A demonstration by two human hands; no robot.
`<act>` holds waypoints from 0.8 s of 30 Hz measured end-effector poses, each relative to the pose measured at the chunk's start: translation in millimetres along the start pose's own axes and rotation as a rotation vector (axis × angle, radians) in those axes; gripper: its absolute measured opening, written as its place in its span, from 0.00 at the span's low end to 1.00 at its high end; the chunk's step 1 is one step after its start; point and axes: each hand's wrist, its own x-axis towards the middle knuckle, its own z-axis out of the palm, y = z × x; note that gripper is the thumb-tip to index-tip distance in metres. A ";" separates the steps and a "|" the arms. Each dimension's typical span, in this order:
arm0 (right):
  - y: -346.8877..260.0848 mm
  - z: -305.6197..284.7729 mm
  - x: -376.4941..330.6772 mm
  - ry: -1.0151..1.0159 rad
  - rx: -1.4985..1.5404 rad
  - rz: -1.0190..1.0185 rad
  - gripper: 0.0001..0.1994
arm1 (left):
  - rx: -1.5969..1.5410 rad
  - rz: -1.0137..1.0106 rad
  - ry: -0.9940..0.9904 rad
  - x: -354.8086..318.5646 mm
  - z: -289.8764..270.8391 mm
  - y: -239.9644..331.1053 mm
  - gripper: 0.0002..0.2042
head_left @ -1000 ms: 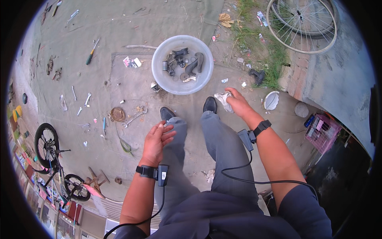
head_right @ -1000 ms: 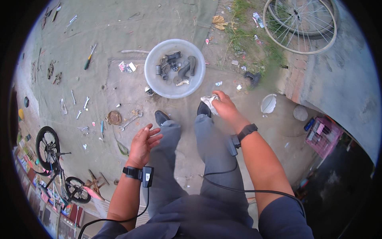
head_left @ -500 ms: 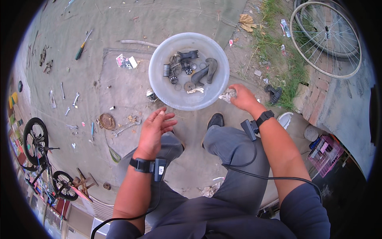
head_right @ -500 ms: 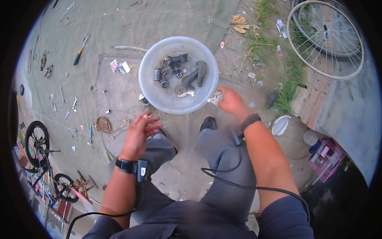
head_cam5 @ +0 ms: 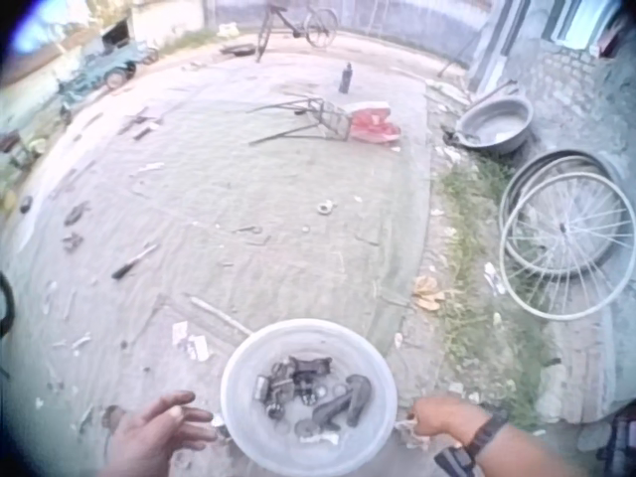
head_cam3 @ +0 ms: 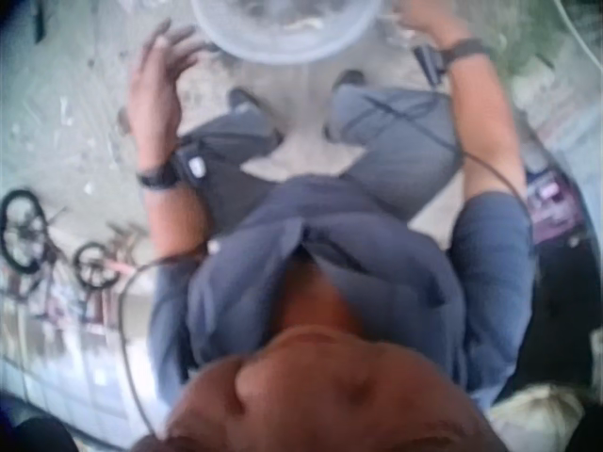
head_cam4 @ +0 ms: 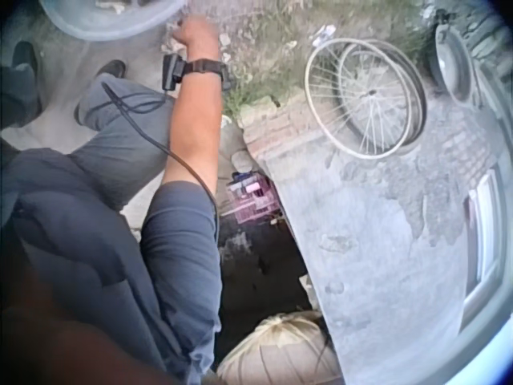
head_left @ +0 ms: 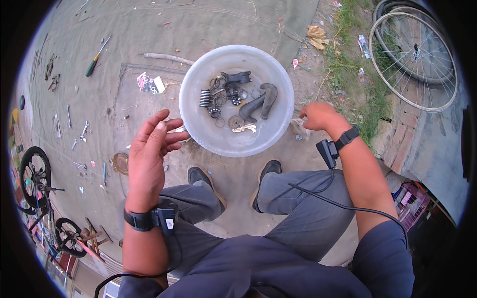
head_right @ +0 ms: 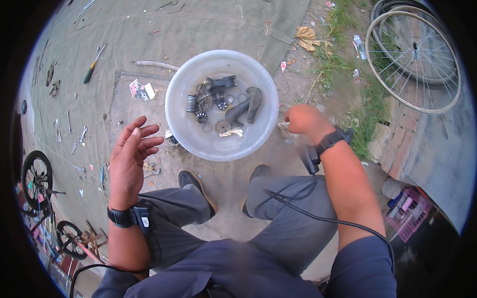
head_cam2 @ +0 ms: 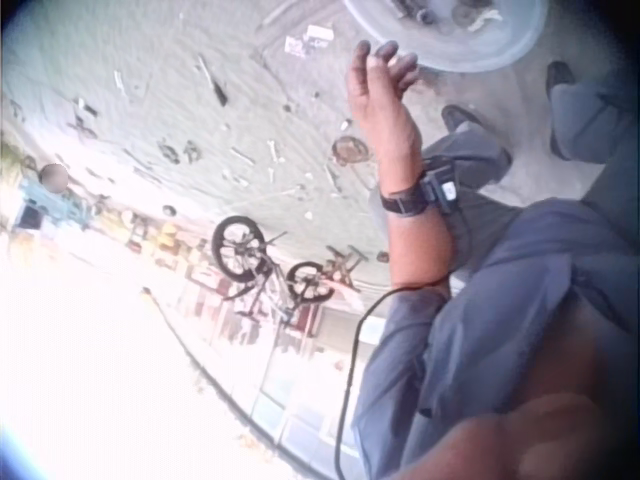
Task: The person assembles a bicycle by installing small parts into the handlebar stem, wiping the stem with a cloth, and attaching a spring and handlebar grip. The person retrieves parts from a white basin and places them onto the bicycle frame.
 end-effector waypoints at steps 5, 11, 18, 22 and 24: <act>-65.7 -20.6 19.0 0.313 -0.073 -0.313 0.11 | 0.036 0.077 0.025 2.3 -11.5 7.5 0.21; -118.3 10.0 76.4 0.496 -0.339 -0.459 0.09 | 0.062 0.188 0.031 -8.1 -21.6 6.5 0.21; -113.4 25.8 96.7 0.420 -0.472 -0.361 0.16 | 0.087 0.199 0.090 -24.7 -32.6 0.6 0.21; -110.7 14.7 92.3 0.335 -0.527 -0.386 0.16 | 0.087 0.218 0.087 -26.4 -34.0 1.1 0.21; -104.1 10.6 89.1 0.324 -0.531 -0.397 0.15 | 0.088 0.220 0.086 -26.3 -34.1 2.0 0.21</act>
